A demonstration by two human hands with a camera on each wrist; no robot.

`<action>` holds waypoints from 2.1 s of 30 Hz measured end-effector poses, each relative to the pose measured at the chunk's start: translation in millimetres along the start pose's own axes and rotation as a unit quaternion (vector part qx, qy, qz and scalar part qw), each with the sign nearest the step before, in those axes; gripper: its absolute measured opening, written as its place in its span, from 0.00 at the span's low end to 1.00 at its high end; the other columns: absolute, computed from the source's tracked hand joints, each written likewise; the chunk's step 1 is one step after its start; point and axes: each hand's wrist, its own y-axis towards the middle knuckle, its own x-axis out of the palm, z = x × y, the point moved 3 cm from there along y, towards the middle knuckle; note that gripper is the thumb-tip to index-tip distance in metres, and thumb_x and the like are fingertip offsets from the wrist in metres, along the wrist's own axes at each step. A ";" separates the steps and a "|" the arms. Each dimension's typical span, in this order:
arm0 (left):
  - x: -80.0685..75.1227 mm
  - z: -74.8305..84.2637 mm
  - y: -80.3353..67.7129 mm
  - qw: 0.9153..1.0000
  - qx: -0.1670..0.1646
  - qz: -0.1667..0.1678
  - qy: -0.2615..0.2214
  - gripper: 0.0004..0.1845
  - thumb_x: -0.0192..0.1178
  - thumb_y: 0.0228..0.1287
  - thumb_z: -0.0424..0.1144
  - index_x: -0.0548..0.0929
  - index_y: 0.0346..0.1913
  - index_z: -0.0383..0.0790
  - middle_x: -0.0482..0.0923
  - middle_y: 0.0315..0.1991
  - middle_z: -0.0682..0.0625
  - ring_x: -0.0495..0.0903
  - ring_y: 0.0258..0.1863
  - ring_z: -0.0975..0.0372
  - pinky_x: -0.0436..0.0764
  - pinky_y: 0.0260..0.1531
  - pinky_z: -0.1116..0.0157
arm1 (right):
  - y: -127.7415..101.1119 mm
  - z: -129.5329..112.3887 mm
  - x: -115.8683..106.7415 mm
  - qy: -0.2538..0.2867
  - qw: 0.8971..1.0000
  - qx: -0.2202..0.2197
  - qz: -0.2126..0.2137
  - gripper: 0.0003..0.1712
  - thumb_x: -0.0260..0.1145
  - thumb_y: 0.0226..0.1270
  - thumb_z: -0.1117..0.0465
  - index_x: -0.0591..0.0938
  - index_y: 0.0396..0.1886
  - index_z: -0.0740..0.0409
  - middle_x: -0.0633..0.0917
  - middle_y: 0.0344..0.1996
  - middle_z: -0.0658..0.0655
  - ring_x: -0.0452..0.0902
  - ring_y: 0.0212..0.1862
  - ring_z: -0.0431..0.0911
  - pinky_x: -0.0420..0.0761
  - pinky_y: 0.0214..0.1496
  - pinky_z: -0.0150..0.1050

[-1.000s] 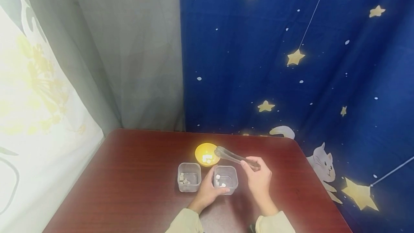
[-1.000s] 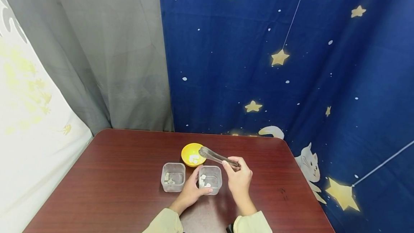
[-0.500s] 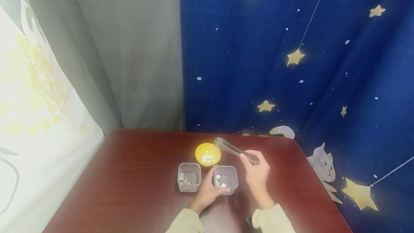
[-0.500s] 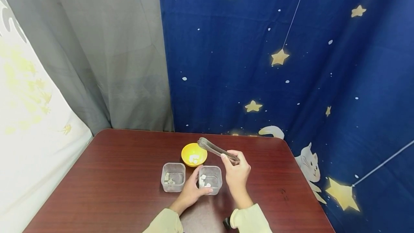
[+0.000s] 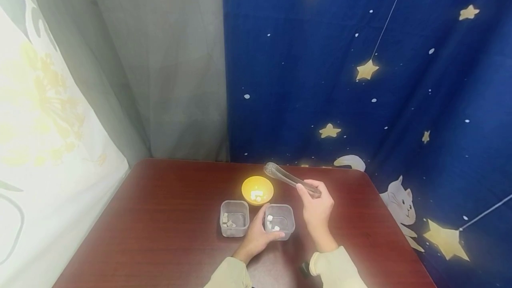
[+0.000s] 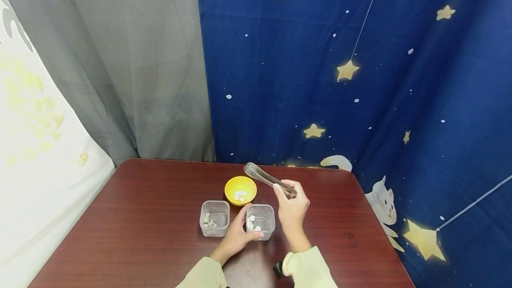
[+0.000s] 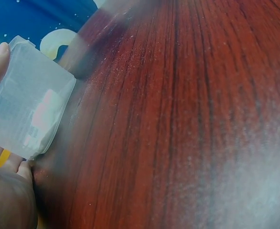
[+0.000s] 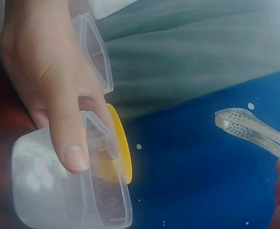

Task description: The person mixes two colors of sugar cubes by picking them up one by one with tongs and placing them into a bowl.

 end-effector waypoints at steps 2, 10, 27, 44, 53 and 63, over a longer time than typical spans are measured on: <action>0.2 -0.2 0.2 1.000 0.003 0.000 0.002 0.57 0.79 0.40 0.48 0.60 0.74 0.39 0.69 0.66 0.44 0.70 0.63 0.50 0.65 0.64 0.48 | -0.1 0.2 -0.1 -0.006 1.000 0.005 0.001 0.13 0.73 0.54 0.72 0.83 0.39 0.70 0.87 0.32 0.66 0.82 0.31 0.31 0.81 0.33 0.26; 1.0 0.1 0.4 1.000 0.005 0.000 0.004 0.56 0.79 0.41 0.48 0.60 0.74 0.40 0.69 0.66 0.44 0.70 0.62 0.50 0.65 0.63 0.47 | 0.4 30.2 -1.3 -0.012 1.000 0.023 -0.001 0.14 0.75 0.54 0.68 0.84 0.41 0.66 0.87 0.33 0.63 0.83 0.32 0.33 0.81 0.33 0.26; -0.1 -0.6 0.2 1.000 -0.005 -0.004 0.005 0.57 0.79 0.40 0.49 0.59 0.74 0.41 0.69 0.66 0.47 0.70 0.62 0.53 0.65 0.64 0.50 | -21.4 72.1 -15.6 -0.075 0.996 0.052 -0.004 0.12 0.77 0.53 0.63 0.86 0.38 0.56 0.88 0.31 0.56 0.84 0.32 0.37 0.82 0.30 0.29; 1.7 -1.0 1.5 1.000 0.012 -0.007 -0.017 0.52 0.79 0.41 0.47 0.62 0.72 0.53 0.72 0.63 0.49 0.72 0.60 0.53 0.66 0.63 0.50 | -36.9 47.5 -30.6 -0.087 0.994 0.056 -0.022 0.12 0.75 0.53 0.69 0.84 0.37 0.66 0.87 0.30 0.61 0.82 0.31 0.33 0.80 0.28 0.28; 1.4 -1.5 -0.6 1.000 -0.009 -0.002 0.020 0.58 0.77 0.42 0.54 0.57 0.76 0.46 0.66 0.69 0.46 0.67 0.65 0.53 0.63 0.66 0.49 | -43.0 61.0 -37.8 -0.102 0.992 0.062 -0.031 0.11 0.75 0.53 0.69 0.84 0.37 0.65 0.88 0.33 0.61 0.82 0.31 0.33 0.80 0.29 0.27; 1.0 -2.0 -0.3 1.000 -0.008 -0.001 0.016 0.58 0.77 0.42 0.52 0.57 0.75 0.42 0.67 0.68 0.45 0.68 0.64 0.53 0.64 0.65 0.50 | -48.9 97.1 -45.9 -0.098 0.992 0.071 -0.029 0.12 0.78 0.51 0.63 0.85 0.36 0.56 0.88 0.34 0.55 0.83 0.30 0.37 0.81 0.27 0.31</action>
